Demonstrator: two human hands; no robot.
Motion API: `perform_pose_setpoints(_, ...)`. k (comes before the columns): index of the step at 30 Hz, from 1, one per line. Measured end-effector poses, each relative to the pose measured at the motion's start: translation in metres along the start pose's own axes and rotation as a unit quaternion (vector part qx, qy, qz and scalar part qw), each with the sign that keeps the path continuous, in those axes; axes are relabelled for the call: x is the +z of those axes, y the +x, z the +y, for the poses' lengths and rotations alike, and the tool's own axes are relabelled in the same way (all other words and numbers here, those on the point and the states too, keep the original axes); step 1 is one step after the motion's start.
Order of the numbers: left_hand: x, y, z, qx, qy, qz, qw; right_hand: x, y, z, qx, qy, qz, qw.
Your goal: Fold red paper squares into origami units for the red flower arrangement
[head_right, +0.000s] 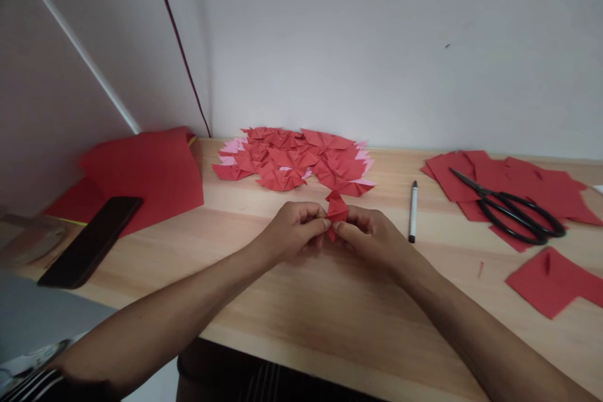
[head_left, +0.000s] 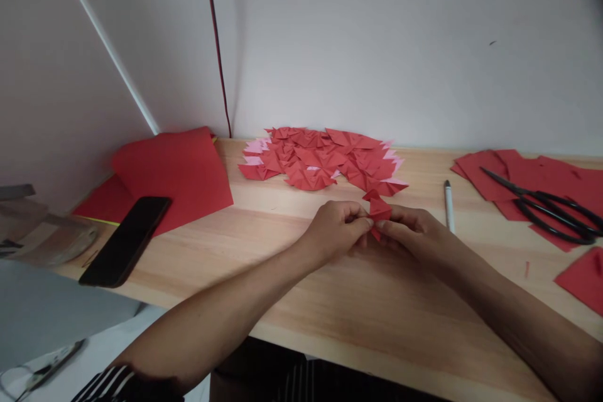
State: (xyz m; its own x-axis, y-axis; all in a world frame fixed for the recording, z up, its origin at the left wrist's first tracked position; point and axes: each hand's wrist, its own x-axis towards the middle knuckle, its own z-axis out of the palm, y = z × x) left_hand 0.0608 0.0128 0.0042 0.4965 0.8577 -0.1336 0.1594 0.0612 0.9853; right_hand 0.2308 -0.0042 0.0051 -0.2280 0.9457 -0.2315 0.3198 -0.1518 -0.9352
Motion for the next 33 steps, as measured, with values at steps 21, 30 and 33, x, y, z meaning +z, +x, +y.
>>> perform_pose_setpoints(21,-0.002,-0.002,0.002,0.015,-0.033,-0.036,0.999,-0.003,-0.002,0.001,0.033,0.049,-0.002,0.998)
perform_pose_setpoints(30,0.002,-0.003,0.001,0.000,-0.029,-0.022,0.999,0.001,-0.007,-0.005,0.044,0.025,0.012,0.999)
perform_pose_setpoints(33,0.003,-0.003,0.001,-0.002,-0.032,-0.026,0.999,0.002,-0.008,-0.006,0.046,0.028,0.013,0.998)
